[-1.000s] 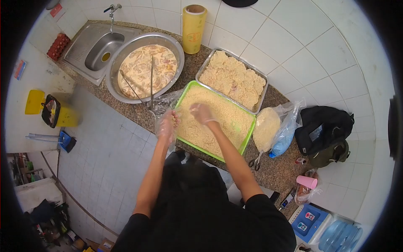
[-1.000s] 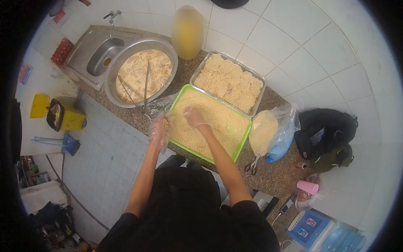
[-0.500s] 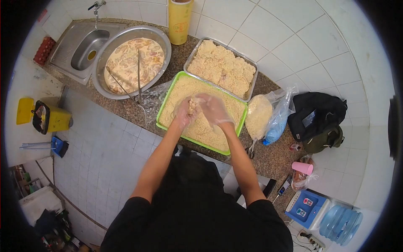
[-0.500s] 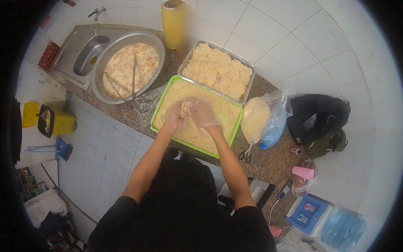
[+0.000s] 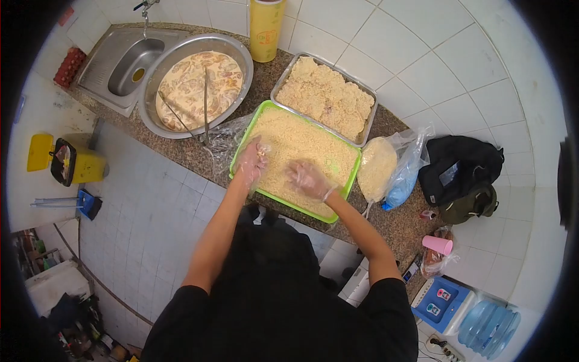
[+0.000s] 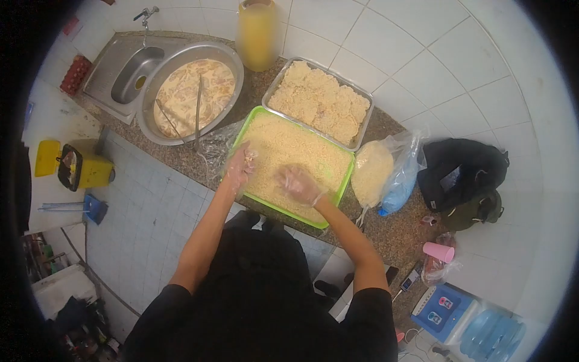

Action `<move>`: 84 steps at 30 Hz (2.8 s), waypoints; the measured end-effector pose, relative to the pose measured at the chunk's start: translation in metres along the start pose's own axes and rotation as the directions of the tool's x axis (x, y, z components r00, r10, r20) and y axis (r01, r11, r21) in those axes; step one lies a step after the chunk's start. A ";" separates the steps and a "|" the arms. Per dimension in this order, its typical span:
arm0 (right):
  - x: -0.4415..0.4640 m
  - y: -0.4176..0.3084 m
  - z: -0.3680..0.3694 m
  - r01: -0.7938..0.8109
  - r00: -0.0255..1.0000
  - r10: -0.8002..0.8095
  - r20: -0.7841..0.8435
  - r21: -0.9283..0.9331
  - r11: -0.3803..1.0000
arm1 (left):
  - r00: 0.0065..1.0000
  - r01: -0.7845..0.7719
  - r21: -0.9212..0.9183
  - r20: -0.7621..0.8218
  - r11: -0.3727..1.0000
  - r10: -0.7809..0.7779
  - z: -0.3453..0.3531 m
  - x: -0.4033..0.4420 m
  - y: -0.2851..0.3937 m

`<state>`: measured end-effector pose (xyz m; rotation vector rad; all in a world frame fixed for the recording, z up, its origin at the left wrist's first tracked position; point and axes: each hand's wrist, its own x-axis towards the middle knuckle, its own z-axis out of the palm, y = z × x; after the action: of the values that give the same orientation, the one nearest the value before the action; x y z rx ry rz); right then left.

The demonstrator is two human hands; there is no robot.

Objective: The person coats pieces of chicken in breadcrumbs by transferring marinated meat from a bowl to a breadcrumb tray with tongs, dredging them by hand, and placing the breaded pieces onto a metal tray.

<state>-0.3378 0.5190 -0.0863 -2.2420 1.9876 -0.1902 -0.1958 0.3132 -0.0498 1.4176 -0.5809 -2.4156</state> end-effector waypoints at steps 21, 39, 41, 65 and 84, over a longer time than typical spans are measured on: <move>-0.008 0.067 -0.045 -0.728 0.503 0.862 0.068 0.572 0.379 | 0.999 -0.032 -0.073 0.020 0.997 0.034 -0.025 -0.033 -0.002; 0.003 0.041 -0.009 -0.293 0.783 0.465 -0.413 0.415 0.861 | 0.999 -0.010 0.033 -0.036 0.999 0.011 0.014 -0.034 -0.030; 0.000 0.043 -0.016 -0.343 0.864 0.457 -0.212 0.417 0.842 | 0.999 -0.011 0.055 -0.040 0.998 0.013 0.015 -0.033 -0.034; -0.085 -0.033 0.007 -0.536 0.699 0.674 -0.239 0.449 0.715 | 0.999 -0.017 0.031 -0.046 0.999 0.019 0.023 -0.050 -0.052; -0.061 -0.059 -0.001 -0.628 0.508 0.854 -0.113 0.630 0.457 | 0.994 -0.088 -0.048 -0.076 0.995 0.084 -0.015 -0.070 -0.040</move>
<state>-0.2873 0.5865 -0.0746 -0.8301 2.5310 -1.0227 -0.1506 0.3754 -0.0216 1.4243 -0.5464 -2.2850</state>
